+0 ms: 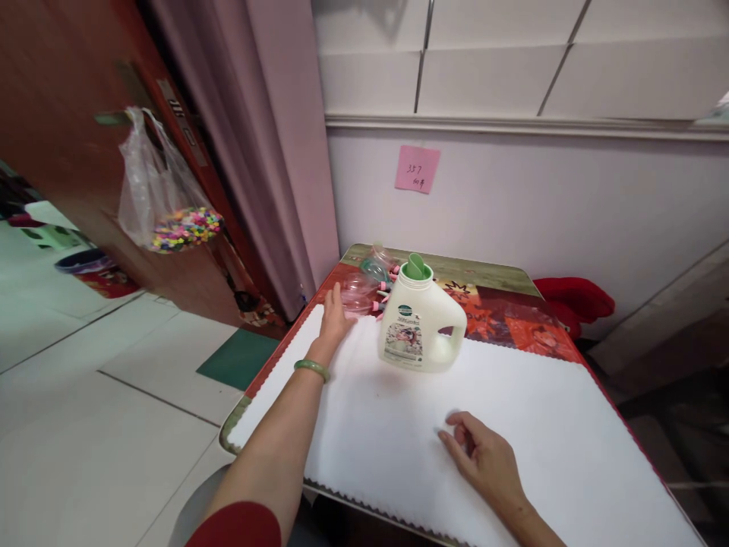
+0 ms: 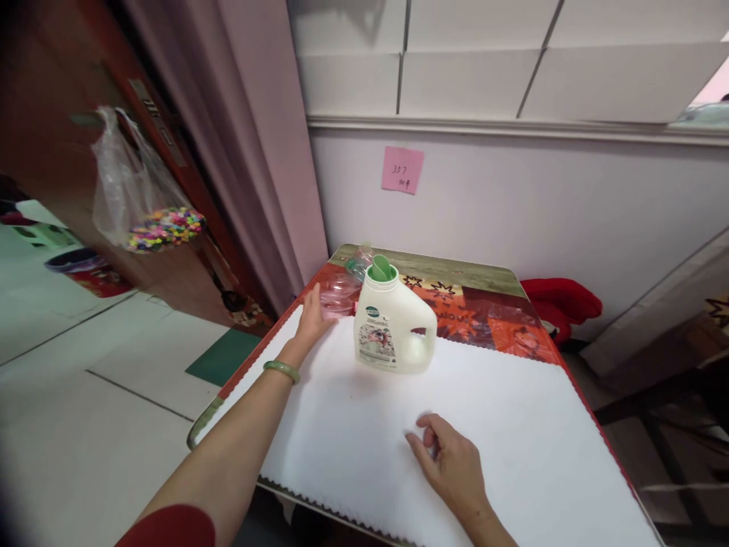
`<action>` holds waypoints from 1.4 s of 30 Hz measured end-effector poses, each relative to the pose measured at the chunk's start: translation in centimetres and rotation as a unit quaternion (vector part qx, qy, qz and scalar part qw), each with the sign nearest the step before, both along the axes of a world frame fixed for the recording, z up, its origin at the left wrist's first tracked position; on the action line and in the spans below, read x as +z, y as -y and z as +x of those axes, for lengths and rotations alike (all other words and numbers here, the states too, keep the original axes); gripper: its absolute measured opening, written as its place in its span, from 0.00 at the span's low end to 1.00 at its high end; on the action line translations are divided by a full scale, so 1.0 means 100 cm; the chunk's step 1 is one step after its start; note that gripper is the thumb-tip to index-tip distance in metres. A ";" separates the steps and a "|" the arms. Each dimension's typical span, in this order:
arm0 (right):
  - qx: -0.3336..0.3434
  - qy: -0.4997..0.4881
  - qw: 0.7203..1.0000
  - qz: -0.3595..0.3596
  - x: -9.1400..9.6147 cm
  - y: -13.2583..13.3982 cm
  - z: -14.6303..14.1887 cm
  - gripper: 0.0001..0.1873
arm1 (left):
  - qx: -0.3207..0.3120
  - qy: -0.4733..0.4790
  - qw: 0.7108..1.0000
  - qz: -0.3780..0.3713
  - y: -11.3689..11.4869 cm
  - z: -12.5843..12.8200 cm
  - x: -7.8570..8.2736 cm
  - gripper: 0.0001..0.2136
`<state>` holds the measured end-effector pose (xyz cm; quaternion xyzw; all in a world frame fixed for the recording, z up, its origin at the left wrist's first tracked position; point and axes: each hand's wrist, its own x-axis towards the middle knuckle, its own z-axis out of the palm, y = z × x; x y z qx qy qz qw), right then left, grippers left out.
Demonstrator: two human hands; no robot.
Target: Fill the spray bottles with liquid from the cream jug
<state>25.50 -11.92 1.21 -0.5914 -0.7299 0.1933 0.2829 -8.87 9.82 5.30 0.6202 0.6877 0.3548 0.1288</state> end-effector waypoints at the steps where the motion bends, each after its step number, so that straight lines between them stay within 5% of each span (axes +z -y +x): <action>1: 0.001 -0.004 1.000 0.000 0.001 0.000 0.000 0.18 | 0.011 -0.003 1.000 0.000 0.006 0.004 0.002 0.56; 6: -0.011 -0.036 0.999 -0.002 0.007 -0.002 0.001 0.17 | 0.075 0.000 0.997 0.036 0.054 0.029 0.013 0.48; 10: -0.013 -0.043 0.999 -0.014 0.009 -0.003 0.003 0.15 | 0.048 0.097 0.983 0.147 0.115 0.073 0.030 0.21; 14: -0.010 -0.040 0.999 -0.028 0.011 -0.004 0.004 0.14 | -0.182 0.207 0.950 0.149 0.160 0.141 0.049 0.05; 16: -0.009 -0.043 0.999 -0.030 0.011 -0.004 0.005 0.14 | -0.229 0.264 0.933 0.086 0.163 0.177 0.054 0.12; 20: -0.008 -0.051 0.998 -0.032 0.010 -0.003 0.009 0.15 | -0.177 0.408 0.896 -0.014 0.136 0.231 0.056 0.28; 25: 0.000 -0.045 0.999 -0.025 0.007 -0.003 0.012 0.15 | -0.184 0.476 0.860 0.004 0.111 0.255 0.064 0.25; 29: 0.011 -0.057 0.998 -0.026 0.005 -0.002 0.014 0.16 | -0.129 0.449 0.884 -0.010 0.131 0.232 0.074 0.19; 34: 0.011 -0.077 0.996 -0.030 0.003 -0.001 0.015 0.15 | -0.053 0.401 0.914 -0.015 0.157 0.142 0.090 0.16; 37: 0.007 -0.080 0.996 -0.036 0.002 -0.002 0.014 0.13 | 0.023 0.268 0.963 0.017 0.153 0.077 0.095 0.16; 42: 0.009 -0.078 0.996 -0.038 0.001 -0.001 0.014 0.13 | 0.131 0.174 0.972 0.088 0.135 0.008 0.082 0.10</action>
